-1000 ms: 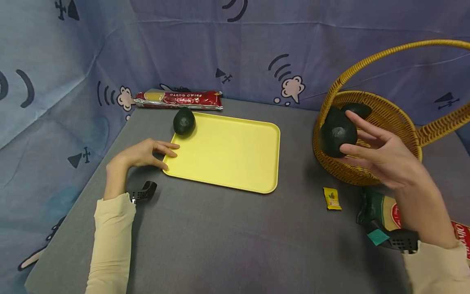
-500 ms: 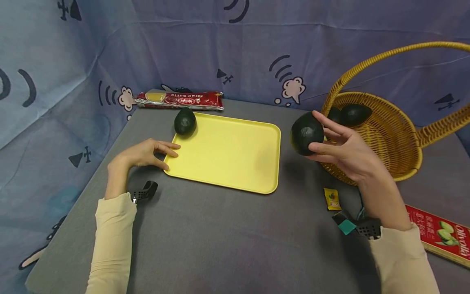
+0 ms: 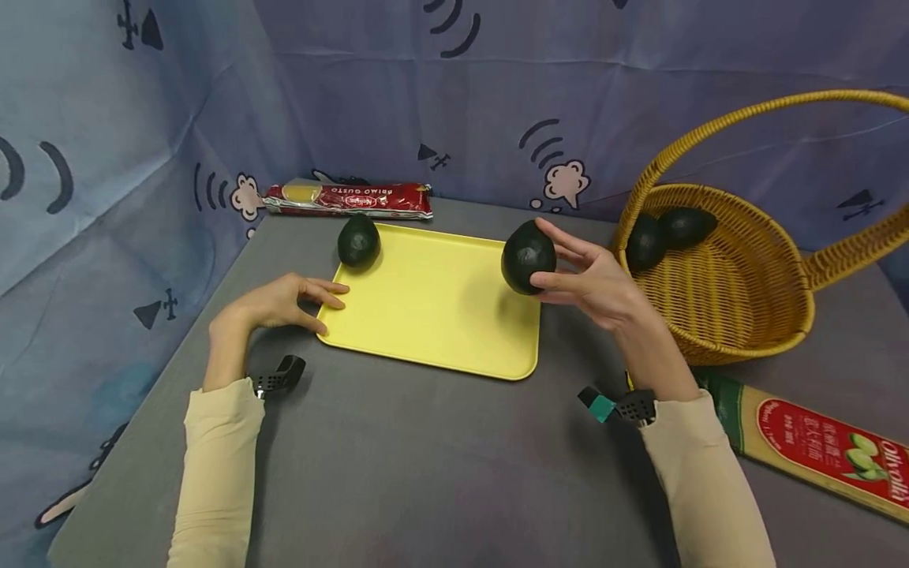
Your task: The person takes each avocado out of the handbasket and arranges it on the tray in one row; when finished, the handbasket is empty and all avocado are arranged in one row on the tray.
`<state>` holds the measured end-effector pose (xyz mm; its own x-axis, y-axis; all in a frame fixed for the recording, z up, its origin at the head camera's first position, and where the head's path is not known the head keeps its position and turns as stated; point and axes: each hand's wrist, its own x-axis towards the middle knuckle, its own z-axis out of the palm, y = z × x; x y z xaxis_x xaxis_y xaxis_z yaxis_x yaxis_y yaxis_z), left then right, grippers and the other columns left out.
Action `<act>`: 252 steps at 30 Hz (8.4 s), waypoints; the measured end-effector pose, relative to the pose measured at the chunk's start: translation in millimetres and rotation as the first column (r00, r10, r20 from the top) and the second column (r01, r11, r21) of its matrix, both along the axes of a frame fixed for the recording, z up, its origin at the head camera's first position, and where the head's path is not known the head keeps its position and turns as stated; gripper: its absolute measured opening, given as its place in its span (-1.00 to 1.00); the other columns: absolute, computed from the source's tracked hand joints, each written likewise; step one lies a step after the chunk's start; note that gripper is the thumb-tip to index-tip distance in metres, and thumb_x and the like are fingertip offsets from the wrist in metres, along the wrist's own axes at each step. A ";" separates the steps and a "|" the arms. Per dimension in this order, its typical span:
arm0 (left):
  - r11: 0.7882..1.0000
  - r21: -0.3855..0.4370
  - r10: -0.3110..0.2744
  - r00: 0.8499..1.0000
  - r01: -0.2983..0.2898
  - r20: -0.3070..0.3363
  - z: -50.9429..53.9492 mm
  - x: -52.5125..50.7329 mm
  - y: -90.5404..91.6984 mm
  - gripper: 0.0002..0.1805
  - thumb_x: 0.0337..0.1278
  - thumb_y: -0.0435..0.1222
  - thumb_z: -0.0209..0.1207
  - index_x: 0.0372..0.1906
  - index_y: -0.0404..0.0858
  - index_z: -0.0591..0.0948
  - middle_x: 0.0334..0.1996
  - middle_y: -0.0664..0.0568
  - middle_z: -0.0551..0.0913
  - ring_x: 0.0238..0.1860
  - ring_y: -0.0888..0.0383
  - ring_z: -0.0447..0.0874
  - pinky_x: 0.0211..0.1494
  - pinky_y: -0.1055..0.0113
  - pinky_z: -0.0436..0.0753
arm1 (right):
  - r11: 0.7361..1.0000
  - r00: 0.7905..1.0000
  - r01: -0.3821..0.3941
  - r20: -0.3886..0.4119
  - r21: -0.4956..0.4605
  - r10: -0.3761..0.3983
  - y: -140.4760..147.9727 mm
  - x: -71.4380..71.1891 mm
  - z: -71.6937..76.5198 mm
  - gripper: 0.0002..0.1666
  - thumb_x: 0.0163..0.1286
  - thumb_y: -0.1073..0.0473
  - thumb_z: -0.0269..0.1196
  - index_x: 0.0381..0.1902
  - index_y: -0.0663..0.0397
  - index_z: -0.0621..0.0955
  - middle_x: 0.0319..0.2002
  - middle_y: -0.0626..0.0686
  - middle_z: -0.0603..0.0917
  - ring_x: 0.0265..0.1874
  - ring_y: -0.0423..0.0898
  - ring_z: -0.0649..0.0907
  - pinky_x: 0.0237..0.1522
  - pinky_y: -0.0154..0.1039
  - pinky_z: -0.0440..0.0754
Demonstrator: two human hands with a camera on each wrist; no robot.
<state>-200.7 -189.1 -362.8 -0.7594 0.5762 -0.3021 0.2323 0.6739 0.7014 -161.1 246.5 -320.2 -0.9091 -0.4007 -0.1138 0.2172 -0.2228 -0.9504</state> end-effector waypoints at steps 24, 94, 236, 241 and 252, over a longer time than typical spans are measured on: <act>1.000 0.013 0.012 1.000 -0.013 0.019 0.5 1.4 -0.2 -0.51 -0.10 -0.47 0.39 0.07 -0.35 0.64 0.30 -0.08 0.44 0.38 -0.07 0.25 0.37 0.04 0.27 | 0.998 1.000 -0.027 -0.013 0.052 0.027 -54.1 -60.5 -61.4 -0.07 0.26 0.58 0.15 0.48 -0.17 0.20 0.41 0.31 0.13 0.05 0.00 0.58 -0.06 0.04 0.60; 1.000 0.021 -0.016 1.000 0.016 -0.022 -3.5 -0.7 -2.5 -0.54 -0.08 -0.46 0.39 0.05 -0.37 0.65 0.30 -0.09 0.44 0.35 -0.05 0.31 0.37 0.05 0.27 | 0.990 0.999 0.044 0.021 0.132 -0.047 -152.6 -96.8 -73.1 -0.22 0.23 0.53 0.23 0.40 0.03 0.36 0.38 0.17 0.29 0.24 0.09 0.45 0.05 -0.06 0.57; 0.998 0.057 -0.019 1.000 0.020 -0.022 0.3 3.1 -3.5 -0.57 -0.05 -0.50 0.35 0.04 -0.37 0.65 0.28 -0.15 0.45 0.37 -0.13 0.24 0.37 -0.02 0.25 | 0.670 0.928 -0.370 0.293 0.644 0.231 177.0 -54.1 -12.3 -0.07 0.44 0.24 0.12 0.52 -0.46 -0.10 0.50 0.19 -0.42 0.08 -0.11 0.60 0.09 -0.03 0.55; 0.998 0.051 -0.021 1.000 0.022 -0.018 0.2 2.7 -3.6 -0.56 -0.05 -0.49 0.36 0.05 -0.36 0.65 0.28 -0.13 0.45 0.38 -0.12 0.24 0.37 -0.01 0.25 | 0.699 0.932 -0.359 0.286 0.619 0.225 180.0 -51.9 -15.6 -0.08 0.46 0.28 0.08 0.52 -0.45 -0.12 0.48 0.21 -0.46 0.02 -0.20 0.63 0.05 -0.08 0.58; 0.999 0.044 -0.009 1.000 0.009 -0.002 -2.2 0.8 -3.4 -0.56 -0.06 -0.48 0.37 0.04 -0.34 0.66 0.28 -0.13 0.46 0.37 -0.11 0.25 0.37 -0.01 0.26 | 0.716 0.945 -0.322 0.171 0.619 0.277 187.3 -38.7 -14.4 -0.09 0.45 0.38 0.04 0.54 -0.28 -0.12 0.40 0.38 -0.59 0.12 -0.31 0.53 -0.03 -0.13 0.63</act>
